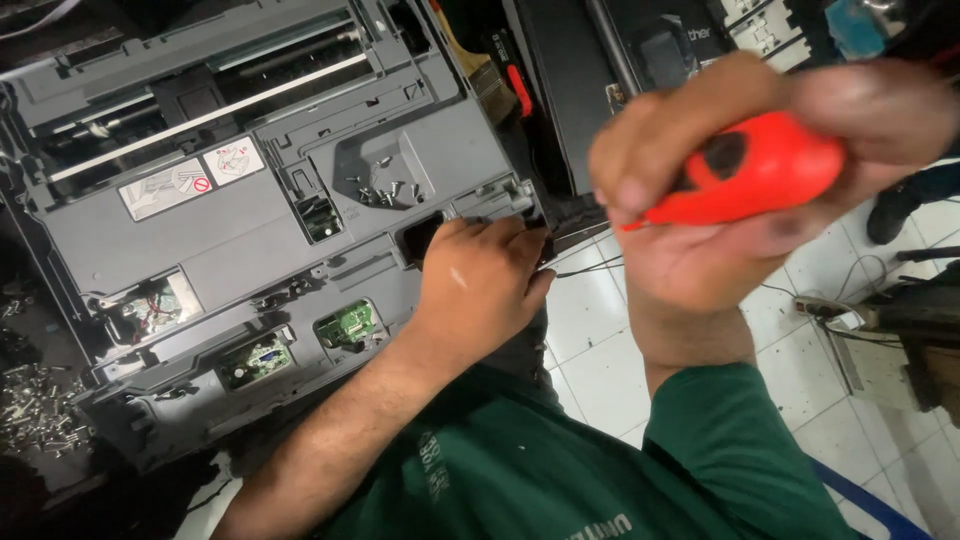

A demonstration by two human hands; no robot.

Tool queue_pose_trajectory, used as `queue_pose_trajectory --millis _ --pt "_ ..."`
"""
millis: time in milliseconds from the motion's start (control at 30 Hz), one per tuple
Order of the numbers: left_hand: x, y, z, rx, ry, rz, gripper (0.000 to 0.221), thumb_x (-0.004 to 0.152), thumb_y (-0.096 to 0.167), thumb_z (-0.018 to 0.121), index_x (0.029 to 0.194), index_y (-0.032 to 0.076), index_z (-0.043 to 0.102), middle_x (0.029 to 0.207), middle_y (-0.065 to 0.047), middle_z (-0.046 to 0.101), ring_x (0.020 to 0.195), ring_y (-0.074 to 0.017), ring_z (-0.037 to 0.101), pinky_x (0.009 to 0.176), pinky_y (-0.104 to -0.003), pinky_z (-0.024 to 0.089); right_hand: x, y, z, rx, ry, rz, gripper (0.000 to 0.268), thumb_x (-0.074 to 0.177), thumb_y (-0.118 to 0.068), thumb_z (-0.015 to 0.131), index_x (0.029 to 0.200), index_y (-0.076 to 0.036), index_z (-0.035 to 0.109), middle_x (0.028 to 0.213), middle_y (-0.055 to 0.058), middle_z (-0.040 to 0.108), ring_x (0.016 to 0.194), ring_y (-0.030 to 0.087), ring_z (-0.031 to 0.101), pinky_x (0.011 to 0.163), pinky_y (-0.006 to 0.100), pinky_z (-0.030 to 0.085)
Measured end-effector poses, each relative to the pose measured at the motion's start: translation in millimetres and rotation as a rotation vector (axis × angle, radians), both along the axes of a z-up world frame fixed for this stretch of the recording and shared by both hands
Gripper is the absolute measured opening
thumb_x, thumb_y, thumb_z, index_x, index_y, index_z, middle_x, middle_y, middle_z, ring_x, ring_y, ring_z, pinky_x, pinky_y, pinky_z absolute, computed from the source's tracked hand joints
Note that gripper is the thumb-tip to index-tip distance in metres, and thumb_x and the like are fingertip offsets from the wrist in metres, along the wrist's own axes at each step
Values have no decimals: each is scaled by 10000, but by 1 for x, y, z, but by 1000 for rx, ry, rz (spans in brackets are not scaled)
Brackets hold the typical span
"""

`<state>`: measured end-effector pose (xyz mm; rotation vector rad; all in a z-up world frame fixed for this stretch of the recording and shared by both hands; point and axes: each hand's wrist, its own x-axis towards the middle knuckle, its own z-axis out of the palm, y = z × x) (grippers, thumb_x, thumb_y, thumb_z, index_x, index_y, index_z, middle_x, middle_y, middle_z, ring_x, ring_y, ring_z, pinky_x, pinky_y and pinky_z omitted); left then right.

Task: Reattaching the internal components and main cover of a printer using a screwdriver.

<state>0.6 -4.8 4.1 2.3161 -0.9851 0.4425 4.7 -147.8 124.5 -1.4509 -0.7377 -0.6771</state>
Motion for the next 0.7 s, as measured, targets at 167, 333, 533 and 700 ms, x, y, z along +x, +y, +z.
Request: queue_pose_trajectory --millis 167,333,533,700 --pt "-3 17 58 -285 352 -125 346 891 67 653 1230 68 720 911 -26 671 732 -190 632 661 -352 510 8 -22 18 -144 -226 -82 291 1110 -346 371 1309 -134 389 711 240 421 449 301 410 446 406 436" --pt "9 24 98 -534 377 -272 191 986 6 630 1167 -33 681 1066 -123 691 962 -265 718 856 -369 607 -4 -56 18 -412 -312 71 565 940 150 406 1466 -45 340 862 295 547 648 319 663 593 375 639" --pt "9 12 118 -511 379 -447 429 987 351 607 1225 -3 651 1147 -131 718 1080 -266 735 965 -373 620 -32 -55 21 -458 -204 -353 593 964 112 752 1379 -100 385 878 285 609 726 329 677 692 381 572" --pt "14 -2 121 -554 374 -461 454 935 431 578 1127 29 667 1014 -78 715 926 -206 745 832 -330 652 -28 -49 30 -715 -269 -555 166 894 186 736 994 181 604 745 181 649 690 341 637 853 461 480"
